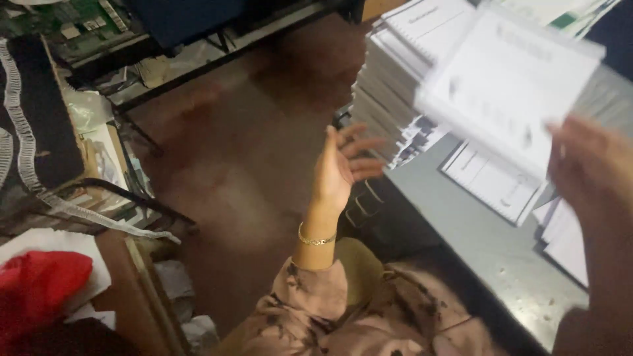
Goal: Checking and aligning stacks of printed notebook pages on a production table
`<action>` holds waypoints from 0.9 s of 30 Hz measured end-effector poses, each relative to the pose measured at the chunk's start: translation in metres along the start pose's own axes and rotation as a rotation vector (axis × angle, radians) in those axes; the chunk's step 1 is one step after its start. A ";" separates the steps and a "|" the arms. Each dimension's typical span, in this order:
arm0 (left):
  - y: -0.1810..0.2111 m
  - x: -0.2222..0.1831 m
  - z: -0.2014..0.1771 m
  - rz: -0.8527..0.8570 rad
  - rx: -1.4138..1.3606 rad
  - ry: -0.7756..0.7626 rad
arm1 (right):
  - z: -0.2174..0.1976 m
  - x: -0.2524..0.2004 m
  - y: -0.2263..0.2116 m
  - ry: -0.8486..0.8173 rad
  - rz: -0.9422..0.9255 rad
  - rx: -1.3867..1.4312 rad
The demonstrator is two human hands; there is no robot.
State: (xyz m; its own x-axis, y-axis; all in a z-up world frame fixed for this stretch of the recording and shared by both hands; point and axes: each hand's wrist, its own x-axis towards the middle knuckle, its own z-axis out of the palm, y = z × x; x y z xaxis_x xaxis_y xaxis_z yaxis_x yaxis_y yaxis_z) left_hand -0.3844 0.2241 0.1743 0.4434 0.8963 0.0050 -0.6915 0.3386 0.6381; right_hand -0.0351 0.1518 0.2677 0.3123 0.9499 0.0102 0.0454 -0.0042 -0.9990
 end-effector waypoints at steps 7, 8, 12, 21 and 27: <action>0.027 -0.013 -0.006 0.227 -0.037 0.282 | 0.049 0.130 0.008 -0.060 -0.942 -1.353; 0.030 -0.016 -0.004 0.266 -0.009 0.278 | 0.054 0.142 0.012 -0.075 -0.972 -1.318; 0.033 -0.016 -0.002 0.273 0.008 0.328 | 0.047 0.190 0.048 -0.030 -0.785 -1.314; 0.035 -0.019 0.005 0.257 0.056 0.267 | 0.094 0.170 0.022 0.074 -0.005 -0.303; 0.025 -0.015 0.000 0.264 0.068 0.260 | -0.031 0.245 0.082 -0.610 -0.100 -0.565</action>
State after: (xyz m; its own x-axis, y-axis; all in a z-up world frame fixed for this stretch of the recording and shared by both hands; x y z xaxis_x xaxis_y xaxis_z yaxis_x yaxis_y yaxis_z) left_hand -0.4079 0.2193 0.1898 0.0894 0.9959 -0.0139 -0.7195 0.0743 0.6905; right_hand 0.0741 0.3746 0.1897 -0.2791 0.9560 -0.0907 0.5648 0.0871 -0.8206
